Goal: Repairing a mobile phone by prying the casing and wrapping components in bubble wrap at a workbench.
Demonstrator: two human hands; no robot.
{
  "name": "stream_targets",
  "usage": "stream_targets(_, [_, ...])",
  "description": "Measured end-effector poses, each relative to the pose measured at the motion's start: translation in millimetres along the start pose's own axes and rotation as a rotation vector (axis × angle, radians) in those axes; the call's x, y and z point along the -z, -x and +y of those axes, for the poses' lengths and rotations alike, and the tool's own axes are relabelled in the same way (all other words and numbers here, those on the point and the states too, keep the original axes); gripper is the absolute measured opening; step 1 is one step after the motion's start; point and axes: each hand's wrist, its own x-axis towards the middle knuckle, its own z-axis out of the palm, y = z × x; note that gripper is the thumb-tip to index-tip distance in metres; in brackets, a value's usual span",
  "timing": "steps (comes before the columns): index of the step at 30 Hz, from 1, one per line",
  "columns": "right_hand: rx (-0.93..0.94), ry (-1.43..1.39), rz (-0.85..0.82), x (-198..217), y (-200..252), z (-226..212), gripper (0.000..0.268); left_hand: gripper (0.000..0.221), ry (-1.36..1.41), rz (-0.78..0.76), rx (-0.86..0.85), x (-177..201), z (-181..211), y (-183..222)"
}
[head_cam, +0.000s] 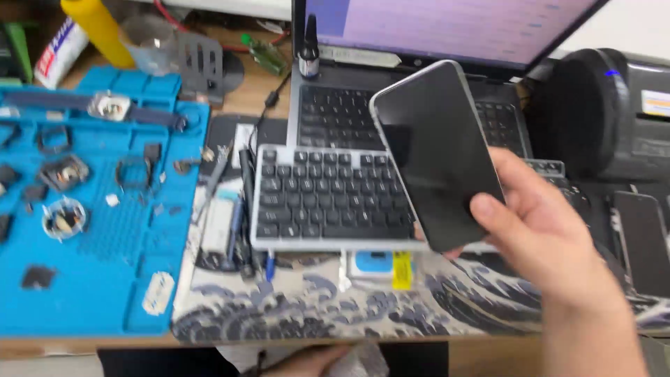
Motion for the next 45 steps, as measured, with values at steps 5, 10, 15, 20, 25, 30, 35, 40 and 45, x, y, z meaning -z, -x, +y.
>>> stream_targets(5, [0.245,-0.73,-0.206,-69,153,51,0.061,0.087,-0.335,0.473,-0.166,-35,-8,23])
stream_targets(10, [-0.106,-0.83,0.118,-153,251,83,0.074,0.079,-0.014,0.502,-0.428,-12,-89,32])
stream_targets(15, [-0.075,-0.652,0.099,-184,276,108,0.07,0.034,0.349,0.75,-0.41,2,-90,14])
stream_targets(20, [-0.04,-0.463,0.135,-200,288,111,0.075,0.046,0.39,0.708,-0.46,-10,-69,13])
stream_targets(25, [0.018,-0.509,-0.032,-214,298,116,0.094,0.071,0.691,0.339,-0.781,27,-105,11])
stream_targets(30, [-0.019,-0.444,-0.031,-225,310,118,0.094,0.079,0.676,0.29,-0.841,-6,-84,63])
stream_targets(35, [-0.054,-0.511,0.03,-229,313,133,0.073,0.079,0.741,0.279,-0.893,-2,-80,65])
stream_targets(40, [-0.002,-0.541,-0.052,-239,313,139,0.08,0.075,0.786,0.114,-0.89,19,-95,55])
stream_targets(45, [-0.008,-0.58,-0.088,-241,312,142,0.074,0.088,0.71,0.093,-0.859,29,-103,52])
